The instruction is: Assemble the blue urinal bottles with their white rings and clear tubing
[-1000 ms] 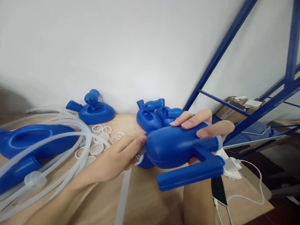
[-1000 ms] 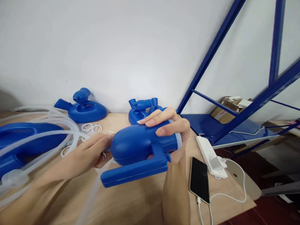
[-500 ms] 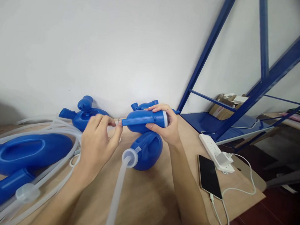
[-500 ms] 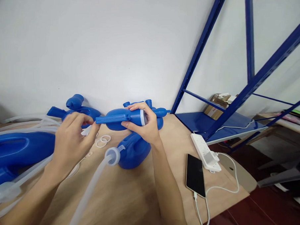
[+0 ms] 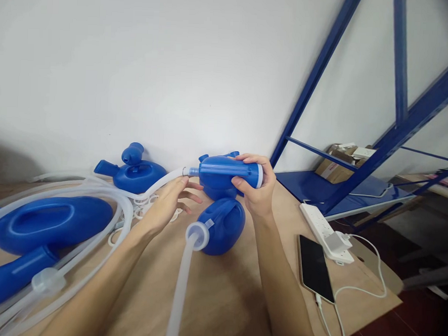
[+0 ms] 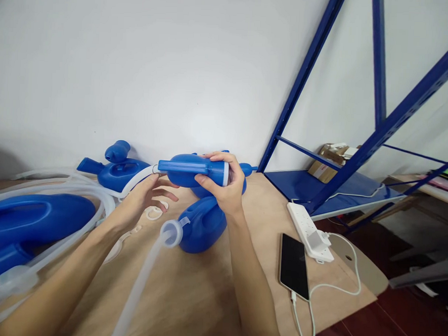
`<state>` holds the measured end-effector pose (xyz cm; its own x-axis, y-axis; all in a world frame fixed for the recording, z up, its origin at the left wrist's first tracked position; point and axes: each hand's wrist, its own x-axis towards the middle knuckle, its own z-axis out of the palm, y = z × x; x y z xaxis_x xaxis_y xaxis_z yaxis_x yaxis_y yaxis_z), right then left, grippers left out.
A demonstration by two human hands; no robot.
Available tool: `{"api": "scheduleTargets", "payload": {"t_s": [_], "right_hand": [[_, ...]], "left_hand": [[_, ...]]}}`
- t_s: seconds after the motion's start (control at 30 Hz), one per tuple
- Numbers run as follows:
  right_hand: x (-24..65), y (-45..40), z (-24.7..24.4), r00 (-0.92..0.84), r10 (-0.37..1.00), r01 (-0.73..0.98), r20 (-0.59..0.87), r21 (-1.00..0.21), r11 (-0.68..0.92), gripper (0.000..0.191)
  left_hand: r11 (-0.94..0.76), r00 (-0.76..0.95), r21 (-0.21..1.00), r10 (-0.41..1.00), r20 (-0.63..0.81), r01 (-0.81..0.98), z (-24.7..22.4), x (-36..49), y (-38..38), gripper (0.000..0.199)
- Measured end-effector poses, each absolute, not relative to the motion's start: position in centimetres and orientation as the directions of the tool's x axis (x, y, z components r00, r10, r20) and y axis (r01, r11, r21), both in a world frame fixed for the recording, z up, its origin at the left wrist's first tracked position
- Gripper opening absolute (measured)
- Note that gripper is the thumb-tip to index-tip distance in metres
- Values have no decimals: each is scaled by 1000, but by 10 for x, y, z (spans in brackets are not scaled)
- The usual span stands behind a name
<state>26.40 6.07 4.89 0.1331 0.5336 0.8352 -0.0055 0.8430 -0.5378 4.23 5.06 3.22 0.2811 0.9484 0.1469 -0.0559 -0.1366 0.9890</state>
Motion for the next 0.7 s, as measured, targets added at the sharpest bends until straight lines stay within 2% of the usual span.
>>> {"api": "scheduleTargets", "payload": {"t_s": [0.13,0.27,0.5,0.7], "right_hand": [[264,62,47,127,542,37,831,-550,834,45],[263,62,46,104,539,15,836,-544,839,44],[264,63,44,48,481,-73,875,-478,876,43],[270,56,50,-31,413,-6,910,-414,910,50]], "left_hand": [[-185,316,976,925,211,-111,33,46,48,46],[-227,329,970,912,245,-91,32,49,44,46],[-163,293,978,936,196,-132,32,50,33,45],[-172,281,975,937,206,-141,35,56,26,42]]}}
